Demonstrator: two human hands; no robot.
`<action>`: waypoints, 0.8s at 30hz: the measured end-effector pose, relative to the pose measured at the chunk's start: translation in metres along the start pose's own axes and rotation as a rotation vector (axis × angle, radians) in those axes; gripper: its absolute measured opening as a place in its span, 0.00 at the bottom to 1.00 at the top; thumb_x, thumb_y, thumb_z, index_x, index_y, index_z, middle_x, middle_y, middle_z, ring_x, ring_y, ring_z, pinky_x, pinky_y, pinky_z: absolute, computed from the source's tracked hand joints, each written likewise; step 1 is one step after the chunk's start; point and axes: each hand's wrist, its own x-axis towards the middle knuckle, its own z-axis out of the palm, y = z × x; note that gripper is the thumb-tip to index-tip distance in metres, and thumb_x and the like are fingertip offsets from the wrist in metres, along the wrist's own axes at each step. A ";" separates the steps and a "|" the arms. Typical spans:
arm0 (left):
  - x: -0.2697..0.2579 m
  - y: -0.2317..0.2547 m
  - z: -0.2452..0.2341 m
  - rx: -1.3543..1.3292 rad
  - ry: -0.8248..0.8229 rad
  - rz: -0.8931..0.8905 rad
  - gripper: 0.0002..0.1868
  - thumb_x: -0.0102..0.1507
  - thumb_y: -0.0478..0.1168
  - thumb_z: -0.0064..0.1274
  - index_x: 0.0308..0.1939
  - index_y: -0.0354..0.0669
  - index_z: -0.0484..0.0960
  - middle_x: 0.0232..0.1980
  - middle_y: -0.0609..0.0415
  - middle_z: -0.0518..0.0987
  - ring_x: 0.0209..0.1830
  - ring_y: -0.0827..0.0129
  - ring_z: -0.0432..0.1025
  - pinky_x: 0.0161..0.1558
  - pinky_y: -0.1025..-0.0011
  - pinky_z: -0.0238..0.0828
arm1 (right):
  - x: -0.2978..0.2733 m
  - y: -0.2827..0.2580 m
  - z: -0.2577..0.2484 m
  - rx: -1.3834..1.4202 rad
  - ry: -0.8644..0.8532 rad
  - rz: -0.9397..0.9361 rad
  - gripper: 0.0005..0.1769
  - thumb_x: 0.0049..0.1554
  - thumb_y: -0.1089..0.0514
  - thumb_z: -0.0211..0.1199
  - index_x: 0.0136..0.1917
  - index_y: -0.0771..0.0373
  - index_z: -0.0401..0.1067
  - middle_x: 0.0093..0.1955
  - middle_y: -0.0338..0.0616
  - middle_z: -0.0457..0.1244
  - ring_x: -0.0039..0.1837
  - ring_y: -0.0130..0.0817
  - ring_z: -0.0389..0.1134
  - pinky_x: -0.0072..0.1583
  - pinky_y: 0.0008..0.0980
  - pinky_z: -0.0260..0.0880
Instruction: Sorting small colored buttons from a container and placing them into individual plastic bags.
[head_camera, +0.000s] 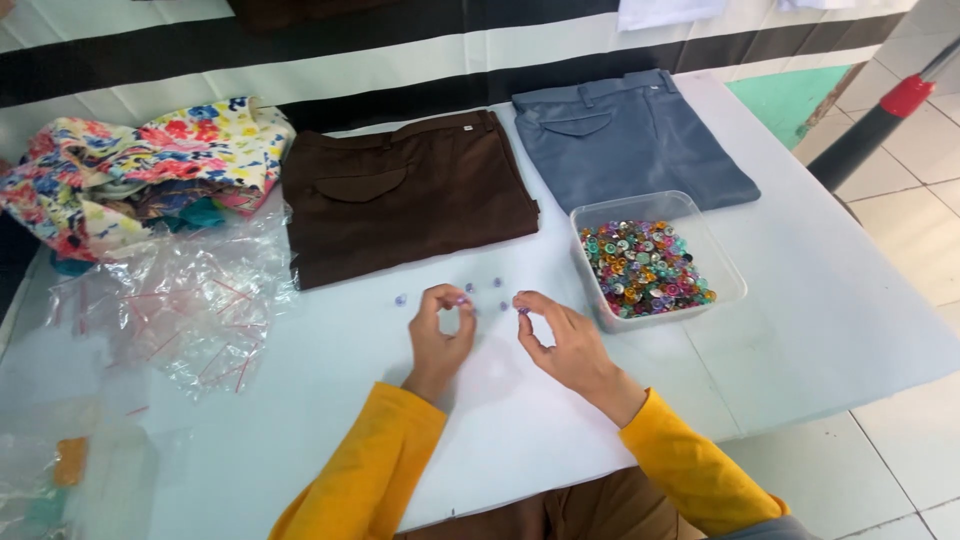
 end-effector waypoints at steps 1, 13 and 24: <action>0.002 -0.001 -0.022 0.008 0.009 -0.003 0.12 0.58 0.31 0.57 0.45 0.45 0.79 0.32 0.53 0.83 0.35 0.64 0.78 0.45 0.71 0.75 | 0.000 -0.008 0.009 0.011 -0.003 -0.005 0.15 0.52 0.63 0.66 0.54 0.57 0.76 0.47 0.33 0.71 0.43 0.30 0.74 0.47 0.24 0.75; 0.008 -0.025 -0.121 0.445 -0.412 -0.280 0.09 0.60 0.42 0.58 0.44 0.51 0.78 0.40 0.57 0.83 0.46 0.62 0.79 0.55 0.64 0.70 | -0.012 -0.046 0.096 0.008 -0.207 -0.247 0.05 0.53 0.60 0.66 0.44 0.51 0.77 0.47 0.33 0.66 0.51 0.31 0.67 0.67 0.45 0.60; 0.010 -0.015 -0.118 0.547 -0.522 -0.250 0.09 0.63 0.43 0.54 0.47 0.53 0.80 0.41 0.58 0.79 0.50 0.62 0.75 0.60 0.61 0.65 | -0.016 -0.032 0.108 -0.088 -0.366 0.022 0.08 0.53 0.53 0.65 0.48 0.45 0.79 0.40 0.31 0.69 0.49 0.30 0.66 0.57 0.38 0.54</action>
